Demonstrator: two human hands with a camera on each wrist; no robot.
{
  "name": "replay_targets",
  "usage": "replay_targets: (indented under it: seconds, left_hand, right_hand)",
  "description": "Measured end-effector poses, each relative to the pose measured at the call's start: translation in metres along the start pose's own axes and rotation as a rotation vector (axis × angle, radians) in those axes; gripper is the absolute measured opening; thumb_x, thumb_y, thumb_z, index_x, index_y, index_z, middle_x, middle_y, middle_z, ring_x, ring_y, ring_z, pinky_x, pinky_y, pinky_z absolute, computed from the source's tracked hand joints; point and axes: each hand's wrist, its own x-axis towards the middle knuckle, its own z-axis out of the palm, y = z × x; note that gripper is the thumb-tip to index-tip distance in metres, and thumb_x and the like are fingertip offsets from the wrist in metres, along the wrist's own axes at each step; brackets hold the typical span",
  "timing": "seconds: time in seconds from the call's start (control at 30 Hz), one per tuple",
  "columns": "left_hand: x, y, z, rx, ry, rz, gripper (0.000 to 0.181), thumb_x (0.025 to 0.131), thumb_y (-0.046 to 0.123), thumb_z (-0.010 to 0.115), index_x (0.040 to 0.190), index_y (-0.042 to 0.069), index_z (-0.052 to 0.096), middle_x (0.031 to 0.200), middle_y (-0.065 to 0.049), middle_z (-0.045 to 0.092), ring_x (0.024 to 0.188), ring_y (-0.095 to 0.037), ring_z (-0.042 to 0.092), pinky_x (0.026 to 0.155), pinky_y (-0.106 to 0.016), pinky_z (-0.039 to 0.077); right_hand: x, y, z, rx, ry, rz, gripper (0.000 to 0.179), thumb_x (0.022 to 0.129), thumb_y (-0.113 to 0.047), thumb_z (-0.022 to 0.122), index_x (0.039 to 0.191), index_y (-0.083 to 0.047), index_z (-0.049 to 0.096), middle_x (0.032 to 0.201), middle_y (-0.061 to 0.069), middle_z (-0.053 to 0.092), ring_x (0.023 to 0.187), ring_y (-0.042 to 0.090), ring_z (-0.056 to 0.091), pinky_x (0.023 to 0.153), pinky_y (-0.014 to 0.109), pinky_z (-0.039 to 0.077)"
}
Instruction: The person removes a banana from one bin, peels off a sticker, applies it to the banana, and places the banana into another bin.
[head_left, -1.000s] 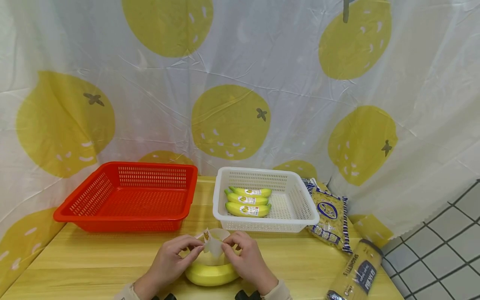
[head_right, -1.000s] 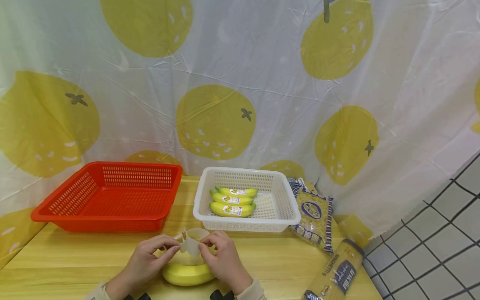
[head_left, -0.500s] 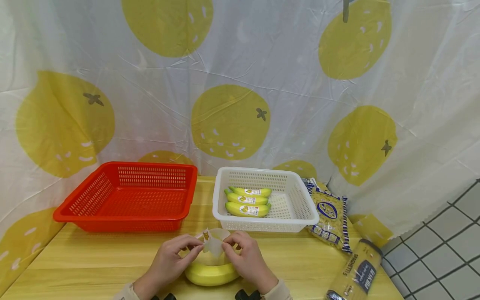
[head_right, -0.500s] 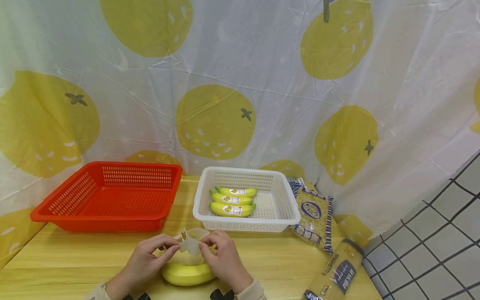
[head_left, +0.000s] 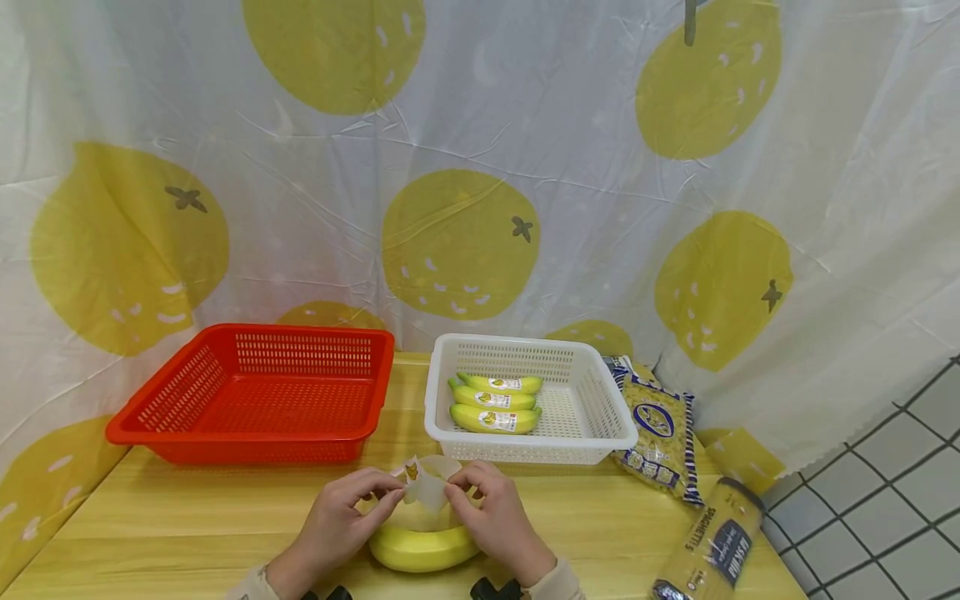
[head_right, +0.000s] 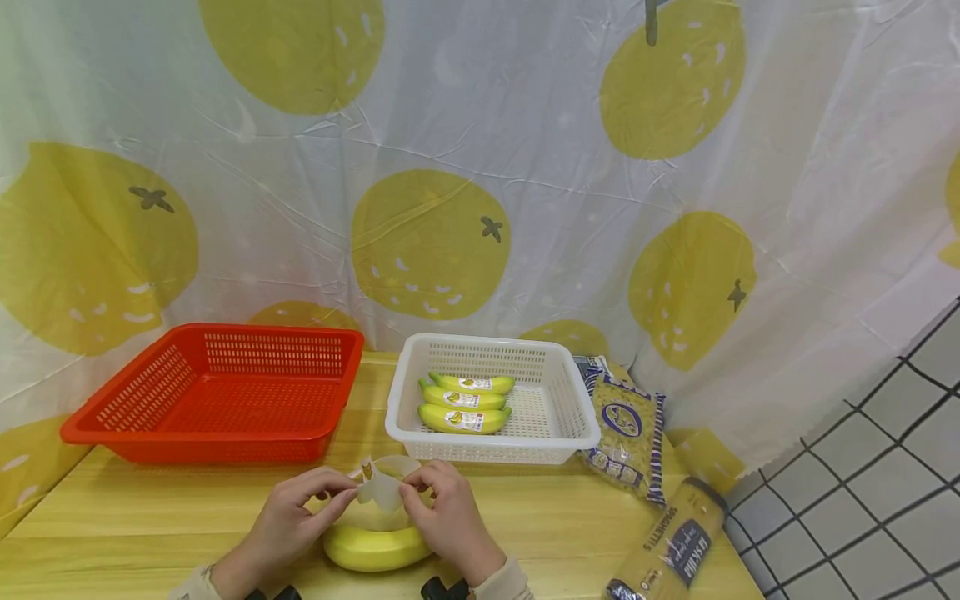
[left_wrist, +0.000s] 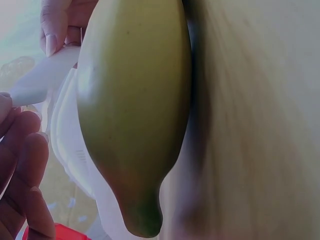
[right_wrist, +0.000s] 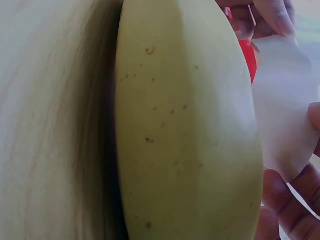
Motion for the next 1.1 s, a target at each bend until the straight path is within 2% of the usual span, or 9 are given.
replay_targets:
  seconds: [0.47, 0.83, 1.1]
  left_hand:
    - [0.0004, 0.0013, -0.0014, 0.010, 0.001, -0.009, 0.027, 0.085, -0.002, 0.081, 0.100, 0.020, 0.076, 0.095, 0.009, 0.074, 0.079, -0.001, 0.065, 0.067, -0.024, 0.054]
    - [0.0004, 0.0003, -0.0021, 0.007, 0.004, -0.011, 0.026, 0.085, -0.002, 0.080, 0.100, 0.020, 0.076, 0.096, 0.008, 0.075, 0.080, -0.001, 0.067, 0.068, -0.022, 0.054]
    - [0.0002, -0.0003, -0.0022, 0.005, 0.008, -0.010, 0.028, 0.085, -0.002, 0.081, 0.100, 0.020, 0.076, 0.097, 0.007, 0.075, 0.080, -0.002, 0.067, 0.068, -0.022, 0.054]
  right_hand:
    - [0.0004, 0.0045, -0.0004, -0.018, 0.007, 0.004, 0.007, 0.099, -0.020, 0.070, 0.093, -0.022, 0.073, 0.089, -0.013, 0.067, 0.085, 0.002, 0.057, 0.071, 0.026, 0.051]
    - [0.0005, 0.0057, -0.0013, -0.011, 0.017, 0.009, 0.008, 0.098, -0.019, 0.071, 0.092, -0.020, 0.074, 0.089, -0.012, 0.066, 0.083, 0.002, 0.056, 0.070, 0.023, 0.049]
    - [0.0006, 0.0062, -0.0010, -0.019, 0.028, 0.011, 0.008, 0.099, -0.020, 0.071, 0.091, -0.020, 0.074, 0.087, -0.012, 0.066, 0.081, 0.002, 0.055, 0.068, 0.027, 0.051]
